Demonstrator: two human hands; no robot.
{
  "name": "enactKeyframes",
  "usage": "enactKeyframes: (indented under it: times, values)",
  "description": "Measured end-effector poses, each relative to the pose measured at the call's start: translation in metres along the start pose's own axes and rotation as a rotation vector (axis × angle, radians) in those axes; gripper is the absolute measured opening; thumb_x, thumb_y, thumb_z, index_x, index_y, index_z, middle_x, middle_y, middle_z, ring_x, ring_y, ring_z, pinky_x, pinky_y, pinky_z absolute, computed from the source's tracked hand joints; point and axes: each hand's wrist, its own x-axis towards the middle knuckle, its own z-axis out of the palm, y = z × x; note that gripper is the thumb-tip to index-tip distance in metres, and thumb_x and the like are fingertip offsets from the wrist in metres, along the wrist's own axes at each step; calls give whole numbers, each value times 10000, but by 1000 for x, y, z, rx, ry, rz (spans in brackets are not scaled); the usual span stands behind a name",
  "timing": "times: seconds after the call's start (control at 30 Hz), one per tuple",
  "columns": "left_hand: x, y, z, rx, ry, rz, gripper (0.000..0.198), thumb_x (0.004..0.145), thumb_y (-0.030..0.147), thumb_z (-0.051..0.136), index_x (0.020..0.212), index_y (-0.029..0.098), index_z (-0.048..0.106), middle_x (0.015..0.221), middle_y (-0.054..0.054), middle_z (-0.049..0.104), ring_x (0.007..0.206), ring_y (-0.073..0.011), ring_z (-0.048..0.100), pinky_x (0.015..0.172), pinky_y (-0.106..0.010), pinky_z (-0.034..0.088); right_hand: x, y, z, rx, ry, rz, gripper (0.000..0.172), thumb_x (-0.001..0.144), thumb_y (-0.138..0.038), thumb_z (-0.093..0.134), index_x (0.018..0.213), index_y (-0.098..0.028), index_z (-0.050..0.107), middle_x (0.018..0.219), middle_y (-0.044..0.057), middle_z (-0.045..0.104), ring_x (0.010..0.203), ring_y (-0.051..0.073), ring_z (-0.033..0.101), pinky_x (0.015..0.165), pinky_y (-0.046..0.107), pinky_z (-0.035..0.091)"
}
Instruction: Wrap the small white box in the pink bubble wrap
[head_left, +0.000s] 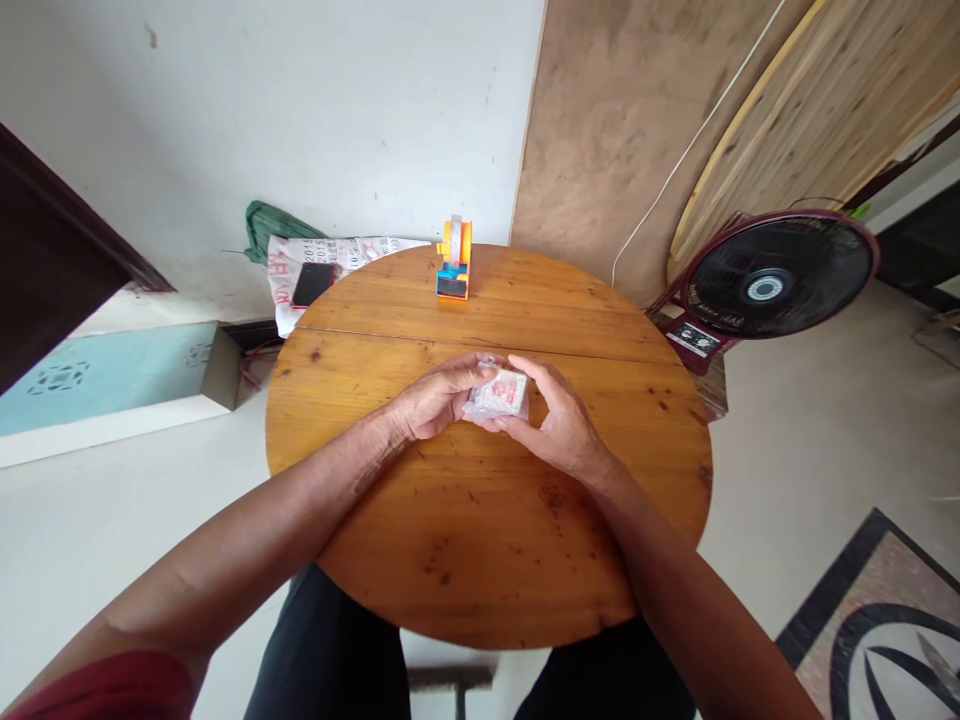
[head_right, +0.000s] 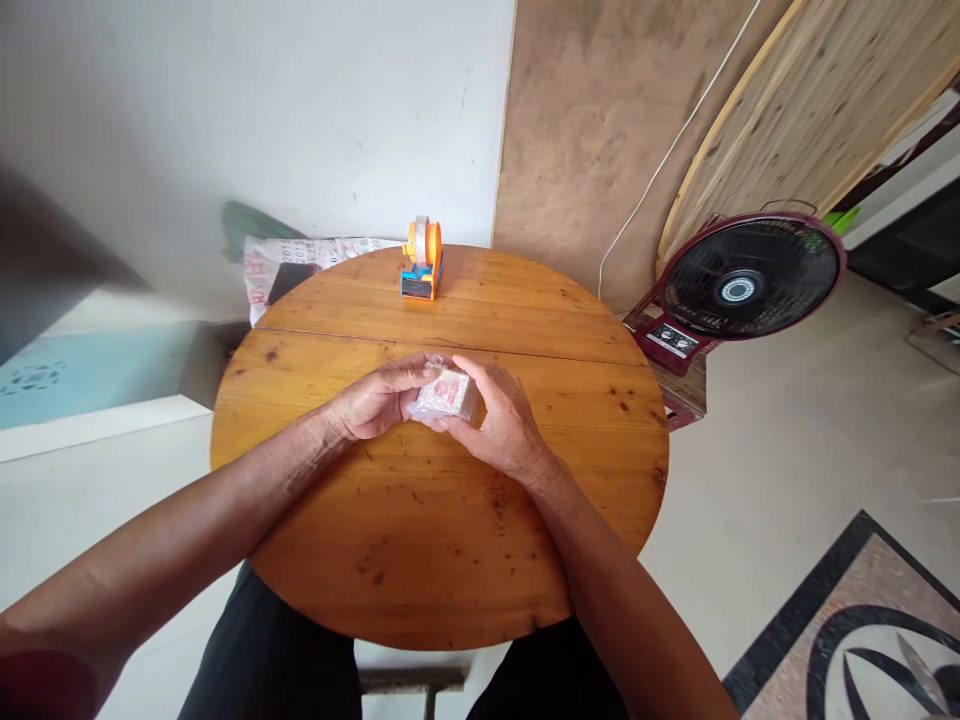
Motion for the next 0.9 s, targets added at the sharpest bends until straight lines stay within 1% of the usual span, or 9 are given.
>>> enactKeyframes:
  times: [0.07, 0.1, 0.23, 0.33, 0.4, 0.47, 0.63, 0.77, 0.9]
  values:
    - [0, -1, 0, 83, 1, -10, 470, 737, 405, 740, 1115, 157, 614, 938, -69, 675, 773, -198, 647, 637, -313, 533, 0, -1, -1, -3, 1, 27, 632, 746, -261, 720, 1334, -245, 490, 1279, 104, 632, 1163, 276, 601, 1006, 462, 462]
    - [0, -2, 0, 133, 27, 6, 463, 744, 429, 727, 1098, 152, 617, 922, -65, 671, 768, -193, 638, 635, -303, 520, 0, -1, -2, 6, -9, 53, 627, 744, -268, 723, 1328, -237, 498, 1277, 103, 635, 1159, 272, 606, 1004, 452, 465]
    - [0, -3, -3, 347, 199, 147, 415, 765, 476, 689, 996, 135, 640, 822, -27, 641, 705, -140, 569, 644, -250, 447, -1, 1, -3, 63, -86, 158, 637, 749, -291, 721, 1340, -211, 495, 1310, 109, 617, 1192, 258, 594, 1015, 422, 466]
    - [1, -1, -4, 451, 267, 202, 431, 736, 492, 707, 961, 132, 634, 787, -12, 628, 692, -130, 543, 664, -251, 435, -1, 5, -1, 70, -175, 206, 648, 763, -281, 693, 1368, -215, 470, 1323, 111, 606, 1188, 255, 593, 999, 427, 471]
    - [1, 0, -4, 484, 268, 211, 438, 725, 510, 714, 934, 135, 624, 778, -8, 628, 690, -128, 542, 672, -254, 439, -1, 7, 1, 63, -214, 220, 660, 762, -277, 687, 1379, -221, 459, 1323, 112, 604, 1178, 259, 595, 993, 438, 469]
    - [1, -1, -3, 506, 259, 205, 465, 710, 531, 729, 926, 134, 618, 789, -11, 635, 692, -127, 551, 667, -254, 444, -1, 8, 1, 54, -224, 230, 680, 753, -268, 690, 1387, -227, 451, 1321, 112, 603, 1182, 268, 587, 999, 450, 458]
    - [3, -6, -1, 523, 209, 163, 579, 659, 534, 785, 1018, 116, 606, 864, -55, 669, 714, -145, 597, 633, -258, 463, 0, 5, -1, 42, -254, 238, 706, 750, -247, 678, 1411, -260, 429, 1324, 95, 601, 1208, 281, 558, 1011, 476, 436]
    - [5, -9, -2, 517, 172, 139, 571, 676, 514, 777, 1057, 126, 601, 866, -47, 669, 689, -136, 598, 600, -250, 460, 3, 4, -1, 24, -299, 300, 726, 745, -290, 690, 1421, -239, 428, 1351, 109, 577, 1238, 298, 530, 1028, 486, 420]
    - [6, -9, -2, 533, 186, 170, 523, 683, 483, 765, 1036, 130, 607, 843, -34, 660, 671, -129, 579, 585, -245, 449, 4, 6, -1, 34, -307, 295, 735, 742, -293, 696, 1422, -235, 424, 1369, 104, 563, 1247, 290, 523, 1052, 485, 400]
